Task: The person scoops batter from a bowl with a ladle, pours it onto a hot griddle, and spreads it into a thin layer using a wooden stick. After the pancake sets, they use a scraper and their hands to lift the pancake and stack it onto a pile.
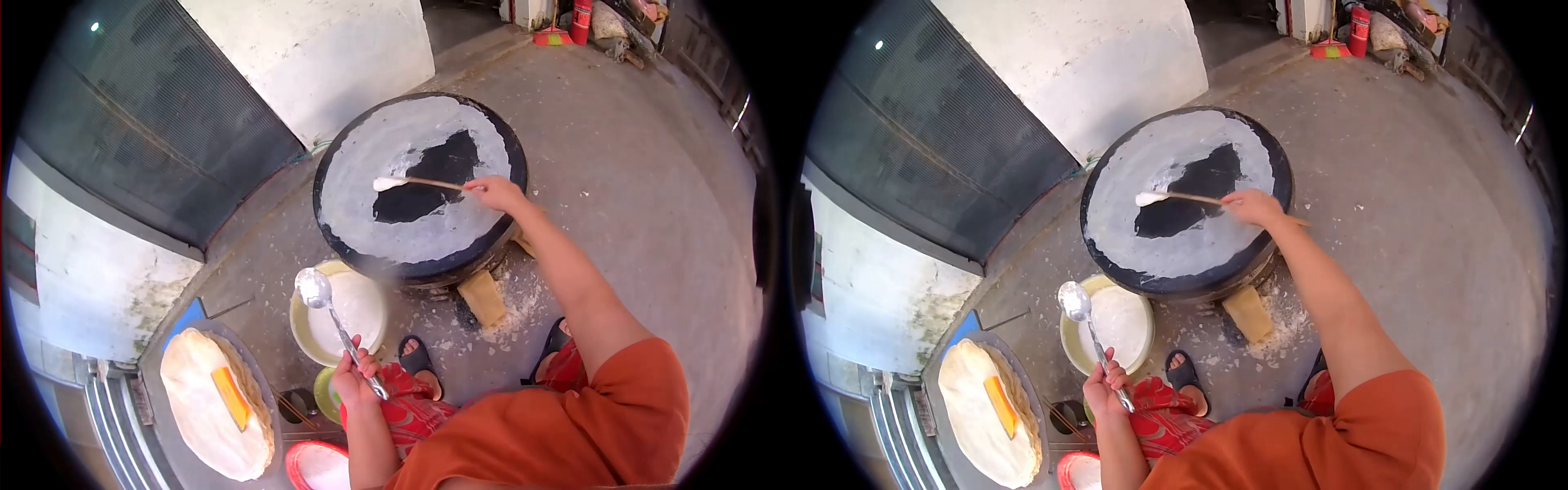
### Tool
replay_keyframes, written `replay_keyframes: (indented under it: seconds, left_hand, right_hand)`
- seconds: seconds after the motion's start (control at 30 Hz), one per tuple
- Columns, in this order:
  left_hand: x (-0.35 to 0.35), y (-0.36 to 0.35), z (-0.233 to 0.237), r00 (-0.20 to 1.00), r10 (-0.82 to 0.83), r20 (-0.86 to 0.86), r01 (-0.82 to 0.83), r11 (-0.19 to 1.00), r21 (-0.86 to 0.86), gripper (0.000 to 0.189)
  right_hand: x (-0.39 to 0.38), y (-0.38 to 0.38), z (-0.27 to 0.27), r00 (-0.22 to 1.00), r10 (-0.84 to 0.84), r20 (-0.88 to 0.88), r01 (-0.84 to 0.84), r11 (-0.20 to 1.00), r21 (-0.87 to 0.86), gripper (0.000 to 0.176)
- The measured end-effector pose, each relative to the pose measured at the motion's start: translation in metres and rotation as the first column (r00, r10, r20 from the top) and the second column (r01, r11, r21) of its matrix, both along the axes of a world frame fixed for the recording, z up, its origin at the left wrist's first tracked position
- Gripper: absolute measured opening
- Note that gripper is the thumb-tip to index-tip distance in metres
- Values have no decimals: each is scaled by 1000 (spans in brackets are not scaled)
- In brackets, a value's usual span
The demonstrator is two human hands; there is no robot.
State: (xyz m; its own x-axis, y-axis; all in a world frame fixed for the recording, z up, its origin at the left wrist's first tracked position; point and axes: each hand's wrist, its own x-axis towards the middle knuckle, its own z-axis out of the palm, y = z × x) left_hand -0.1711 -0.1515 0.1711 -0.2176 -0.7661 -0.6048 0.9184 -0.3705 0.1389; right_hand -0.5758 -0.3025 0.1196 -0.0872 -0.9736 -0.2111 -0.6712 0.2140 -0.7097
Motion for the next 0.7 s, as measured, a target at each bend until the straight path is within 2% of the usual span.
replay_keyframes:
  seconds: [0.07, 0.1, 0.17, 0.2, 0.27, 0.3, 0.37, 0.4, 0.47, 0.5, 0.57, 0.63, 0.7]
  left_hand:
    - [-1, -1, 0, 1000, 2, 8, -2, 1000, -6, 32]
    - [-2, -1, 0, 1000, 1, 19, -1, 1000, -10, 32]
    - [-1, -2, 0, 1000, -6, -2, 6, 1000, -5, 32]
    - [-1, -2, 1, 1000, -7, -25, 7, 1000, -2, 32]
    - [-3, -1, 5, 1000, -1, -31, 1, 1000, -1, 32]
    - [-3, 0, 6, 999, -2, -38, 2, 1000, -6, 32]
    - [-1, 1, 5, 1000, 3, -19, -3, 1000, -14, 32]
    - [0, 1, 3, 1000, 1, -1, -1, 1000, -16, 32]
    - [-1, 2, 0, 1000, 4, 6, -4, 1000, -20, 32]
    - [0, 1, 0, 1000, 3, 17, -3, 1000, -30, 31]
    - [1, -2, -2, 1000, -3, -2, 3, 1000, -29, 31]
    - [1, 0, -1, 1000, -12, -21, 12, 1000, -17, 31]
    - [0, 2, 1, 999, -14, -41, 12, 999, -44, 31]
  right_hand:
    - [-8, 4, -14, 930, -367, -6, 362, 920, -151, 27]
    - [-3, 0, -31, 930, -367, -7, 362, 920, -147, 27]
    - [14, -14, -69, 985, -171, -37, 151, 939, -307, 28]
    - [25, -11, -54, 986, -166, -36, 147, 940, -307, 28]
    - [40, 3, -19, 991, 20, -130, -42, 985, -167, 28]
    - [36, 10, -4, 991, 26, -129, -47, 985, -165, 28]
    - [17, 15, 18, 992, 110, 54, -110, 994, 4, 27]
    - [14, 14, 6, 992, 115, 53, -116, 993, 4, 27]
    - [14, 9, -31, 977, -211, 30, 213, 962, -172, 26]
    - [20, 9, -39, 977, -210, 31, 212, 962, -171, 26]
    - [42, 7, -44, 999, 45, -28, -51, 970, -238, 27]
    - [46, 16, -14, 994, 91, -53, -100, 972, -211, 27]
    - [35, 20, 24, 960, 192, -203, -205, 978, -42, 27]
